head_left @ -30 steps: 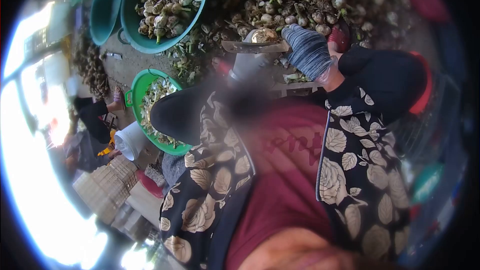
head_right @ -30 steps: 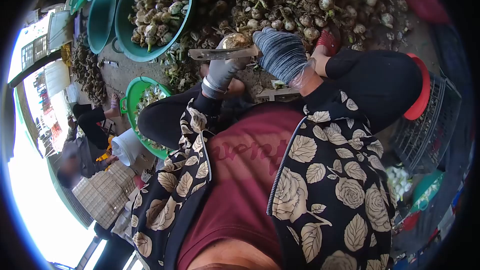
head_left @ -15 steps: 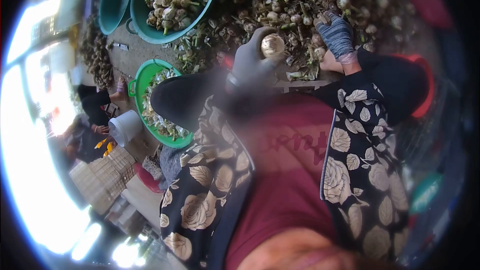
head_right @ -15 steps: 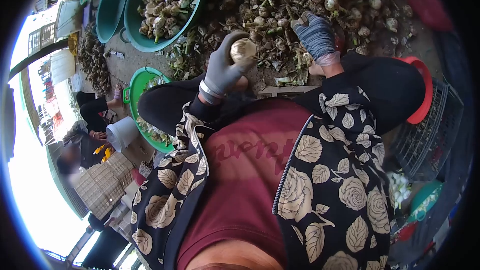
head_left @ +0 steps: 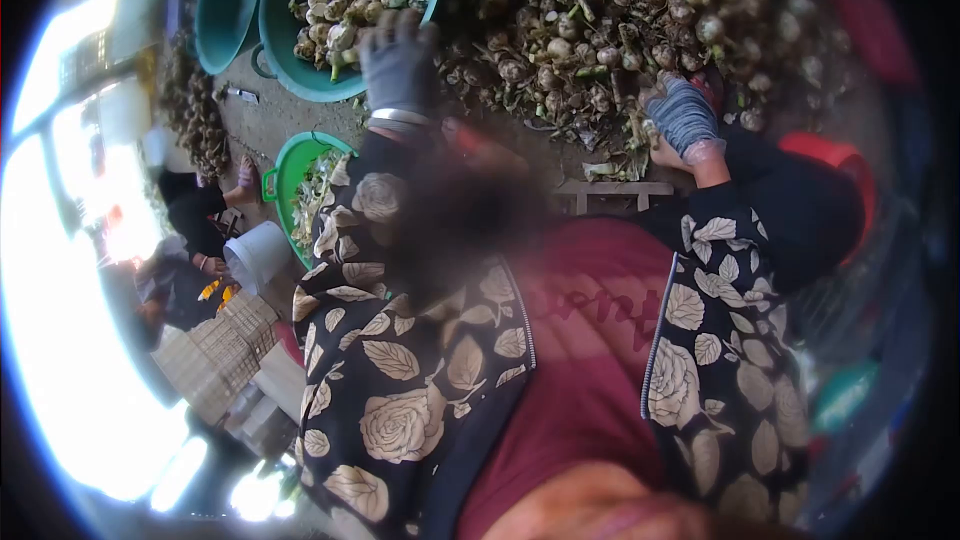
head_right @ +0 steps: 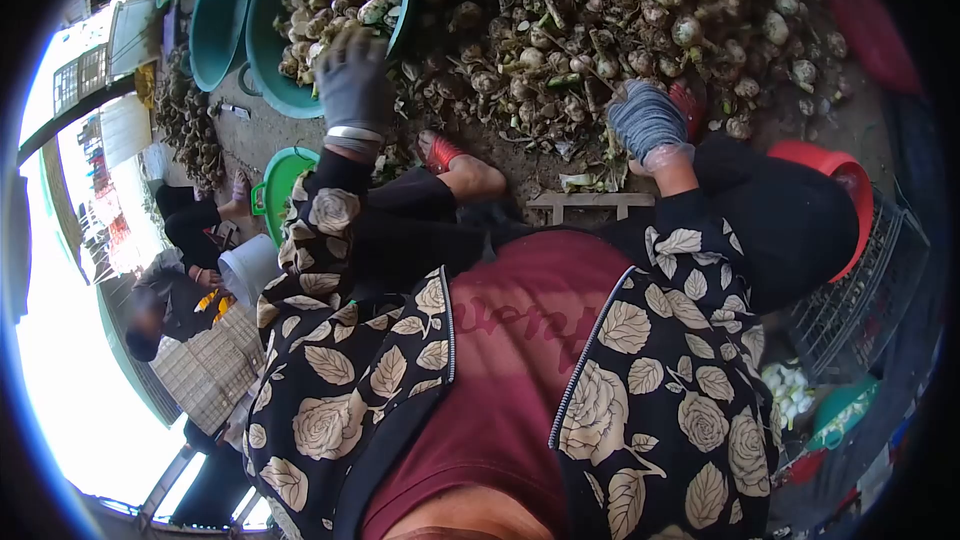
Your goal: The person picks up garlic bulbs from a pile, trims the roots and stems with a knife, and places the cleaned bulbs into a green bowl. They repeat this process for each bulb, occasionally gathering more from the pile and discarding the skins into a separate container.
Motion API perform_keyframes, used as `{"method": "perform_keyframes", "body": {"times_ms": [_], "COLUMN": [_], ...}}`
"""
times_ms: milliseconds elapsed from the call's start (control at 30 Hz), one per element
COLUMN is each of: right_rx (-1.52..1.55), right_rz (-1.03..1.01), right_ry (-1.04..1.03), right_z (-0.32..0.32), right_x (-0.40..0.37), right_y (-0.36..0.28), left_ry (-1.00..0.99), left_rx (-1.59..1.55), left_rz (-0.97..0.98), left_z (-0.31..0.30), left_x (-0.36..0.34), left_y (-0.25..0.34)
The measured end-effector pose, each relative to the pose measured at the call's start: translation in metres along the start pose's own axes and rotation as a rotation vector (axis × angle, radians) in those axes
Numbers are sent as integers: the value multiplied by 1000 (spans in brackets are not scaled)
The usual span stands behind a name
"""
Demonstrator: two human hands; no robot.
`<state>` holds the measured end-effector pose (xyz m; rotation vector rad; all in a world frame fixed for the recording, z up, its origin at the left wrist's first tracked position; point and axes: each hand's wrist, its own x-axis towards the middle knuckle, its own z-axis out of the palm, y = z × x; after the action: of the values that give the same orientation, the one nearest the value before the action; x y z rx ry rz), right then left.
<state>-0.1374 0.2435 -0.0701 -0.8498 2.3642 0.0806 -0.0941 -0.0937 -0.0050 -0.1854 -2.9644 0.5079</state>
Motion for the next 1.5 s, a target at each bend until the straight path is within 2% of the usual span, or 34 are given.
{"method": "perform_keyframes", "body": {"times_ms": [33, 67, 133, 200, 233, 300, 367, 467, 533, 567, 600, 700, 733, 767, 833, 867, 900, 967, 1033, 1067, 1100, 1167, 1200, 1233, 1300, 1333, 1433, 1500], "right_rx": [125, 246, 730, 1111, 1250, 1365, 1467, 1311, 1259, 1237, 1278, 1468, 1470, 1268, 856, 766, 652, 549, 504, 482, 483, 486, 480, 485, 494, 497, 498, 500], "right_rz": [-49, -98, 86, 306, 439, 414, 409, 413, 458, 475, 470, 447, 392, 362, 297, 211, 151, 57, 34, 22, -8, -73, -64, -112, -199, -216, -260, -282], "right_ry": [141, 283, 284, 292, 258, 233, 258, 335, 265, 226, 204, 143, 352, 384, 433, 477, 593, 600, 479, 416, 439, 485, 421, 516, 706, 744, 868, 955], "right_z": [12, 33, 21, 7, 2, 5, 22, 50, 49, 47, 42, 22, 38, 30, 1, -3, -7, -14, -34, -39, -35, -26, -32, -28, -19, -16, -12, 1], "right_x": [4, 7, 12, 19, 22, 26, 31, 33, 37, 37, 37, 45, 47, 45, 40, 39, 34, 26, 10, 2, -2, -9, -17, -18, -19, -20, -23, -18], "right_y": [3, 6, -11, -28, -33, -34, -35, -30, -28, -29, -29, -30, -31, -31, -33, -31, -36, -41, -49, -52, -55, -63, -64, -64, -64, -64, -62, -58], "left_ry": [93, 95, 76, -129, -240, -344, -573, -783, -763, -755, -804, -542, -562, -584, -573, -511, -509, -584, -747, -729, -713, -502, -480, -457, -416, -392, -354, -303], "left_rx": [159, 62, -128, -377, -393, -316, -305, -547, -639, -678, -697, -1746, -2055, -2367, -2448, -2518, -2439, -2382, -2105, -2029, -1953, -1923, -1894, -1865, -2145, -2173, -2152, -2093], "left_rz": [-188, -199, -228, -134, -144, -207, -310, -446, -543, -596, -525, -574, -553, -524, -407, -306, -227, -189, -293, -292, -293, -194, -165, -138, -249, -252, -342, -335], "left_z": [2, 8, 26, 80, 101, 149, 199, 251, 276, 268, 258, 272, 235, 182, 116, 94, 82, 53, 22, 12, 3, -10, -12, -14, -28, -19, -41, -51], "left_x": [11, 17, 27, 46, 58, 84, 108, 120, 119, 118, 113, 70, 66, 60, 46, 39, 29, 15, 7, 2, -3, -15, -18, -21, -27, -29, -27, -28], "left_y": [-18, -18, -11, 14, 30, 57, 66, 66, 64, 61, 56, 57, 59, 64, 74, 83, 86, 92, 95, 97, 99, 109, 109, 110, 121, 124, 134, 137]}}
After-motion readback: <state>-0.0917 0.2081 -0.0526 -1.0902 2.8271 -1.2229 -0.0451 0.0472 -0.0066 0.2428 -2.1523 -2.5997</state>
